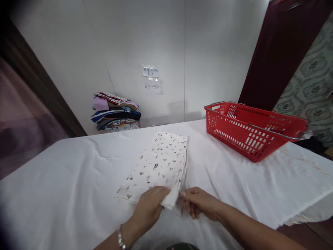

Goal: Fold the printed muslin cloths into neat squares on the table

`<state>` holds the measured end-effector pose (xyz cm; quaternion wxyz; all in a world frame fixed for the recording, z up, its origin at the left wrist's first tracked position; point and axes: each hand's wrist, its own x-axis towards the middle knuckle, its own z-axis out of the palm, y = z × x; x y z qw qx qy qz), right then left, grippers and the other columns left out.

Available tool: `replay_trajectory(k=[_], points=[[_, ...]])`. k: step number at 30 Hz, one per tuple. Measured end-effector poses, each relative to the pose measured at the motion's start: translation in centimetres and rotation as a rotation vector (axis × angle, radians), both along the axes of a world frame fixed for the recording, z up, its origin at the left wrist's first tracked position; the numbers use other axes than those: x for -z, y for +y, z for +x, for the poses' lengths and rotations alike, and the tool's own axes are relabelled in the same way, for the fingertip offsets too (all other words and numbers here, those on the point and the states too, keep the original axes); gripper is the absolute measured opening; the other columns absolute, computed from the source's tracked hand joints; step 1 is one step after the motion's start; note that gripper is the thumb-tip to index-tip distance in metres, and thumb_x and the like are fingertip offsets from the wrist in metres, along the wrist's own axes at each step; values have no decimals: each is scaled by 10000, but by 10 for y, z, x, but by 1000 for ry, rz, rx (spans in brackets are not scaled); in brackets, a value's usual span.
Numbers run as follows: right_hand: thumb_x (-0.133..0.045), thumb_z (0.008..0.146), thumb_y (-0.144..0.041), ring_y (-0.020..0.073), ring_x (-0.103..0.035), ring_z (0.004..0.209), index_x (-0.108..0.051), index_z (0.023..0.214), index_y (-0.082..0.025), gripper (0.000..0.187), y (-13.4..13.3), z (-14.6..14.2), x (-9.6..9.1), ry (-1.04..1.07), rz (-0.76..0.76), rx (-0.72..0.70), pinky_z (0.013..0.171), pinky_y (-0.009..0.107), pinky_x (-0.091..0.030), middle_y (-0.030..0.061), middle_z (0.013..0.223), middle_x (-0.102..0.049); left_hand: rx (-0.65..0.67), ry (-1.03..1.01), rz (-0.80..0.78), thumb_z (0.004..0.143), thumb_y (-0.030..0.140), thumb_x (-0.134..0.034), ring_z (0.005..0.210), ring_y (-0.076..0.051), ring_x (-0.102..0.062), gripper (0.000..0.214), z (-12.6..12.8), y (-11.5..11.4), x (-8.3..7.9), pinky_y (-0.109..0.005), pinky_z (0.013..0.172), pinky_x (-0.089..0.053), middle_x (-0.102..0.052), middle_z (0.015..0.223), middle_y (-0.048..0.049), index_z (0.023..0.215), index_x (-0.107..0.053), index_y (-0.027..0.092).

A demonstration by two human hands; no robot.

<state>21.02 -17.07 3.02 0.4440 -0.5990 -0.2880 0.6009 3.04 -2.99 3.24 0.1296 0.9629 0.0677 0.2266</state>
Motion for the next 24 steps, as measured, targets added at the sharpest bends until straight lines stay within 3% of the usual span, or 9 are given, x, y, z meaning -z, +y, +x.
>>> replay_trajectory(k=[5, 9, 12, 15, 20, 24], points=[[-617, 709, -511, 58, -464, 420, -559, 786, -159, 364, 4, 64, -3, -196, 37, 167, 407, 181, -314, -44, 560, -543, 98, -19, 153, 754, 32, -389, 969, -152, -597, 448, -82, 38, -23, -301, 846, -506, -660, 1041, -29, 1102, -584, 236], [-588, 717, -406, 84, -524, 522, -535, 728, -160, 252, 29, 114, 0, -486, 34, 376, 454, 190, -373, -7, 633, -570, 80, 66, 167, 770, 43, -421, 1037, -135, -586, 413, -123, 36, -8, -271, 915, -482, -680, 1023, 23, 1041, -612, 290], [-516, 766, -341, 103, -574, 634, -542, 795, -160, 185, 55, 141, 5, -614, 20, 462, 502, 191, -419, 37, 774, -617, -41, 3, 92, 781, 112, -414, 1054, -167, -583, 402, -124, 18, 11, -316, 938, -474, -670, 1066, -7, 1092, -603, 283], [-477, 791, -296, 119, -592, 704, -550, 856, -146, 180, 80, 158, 12, -687, 5, 462, 520, 193, -433, 71, 868, -629, -140, -49, 24, 798, 177, -410, 1047, -186, -589, 416, -115, 5, 21, -340, 946, -467, -652, 1109, -28, 1168, -570, 283], [-452, 809, -249, 141, -591, 778, -602, 948, -127, 238, 115, 172, 18, -876, -13, 389, 581, 206, -428, 72, 896, -645, -58, -78, 52, 811, 207, -451, 1054, -166, -583, 447, -109, 8, 21, -296, 927, -479, -640, 1131, -14, 1247, -495, 294], [-570, 754, -284, 165, -584, 845, -670, 808, -151, 175, 140, 176, 19, -1031, -47, 253, 670, 218, -402, 41, 840, -661, -51, -88, 40, 839, 215, -418, 1043, -177, -590, 425, -112, 13, 19, -315, 912, -488, -644, 1122, -26, 1249, -491, 303]])
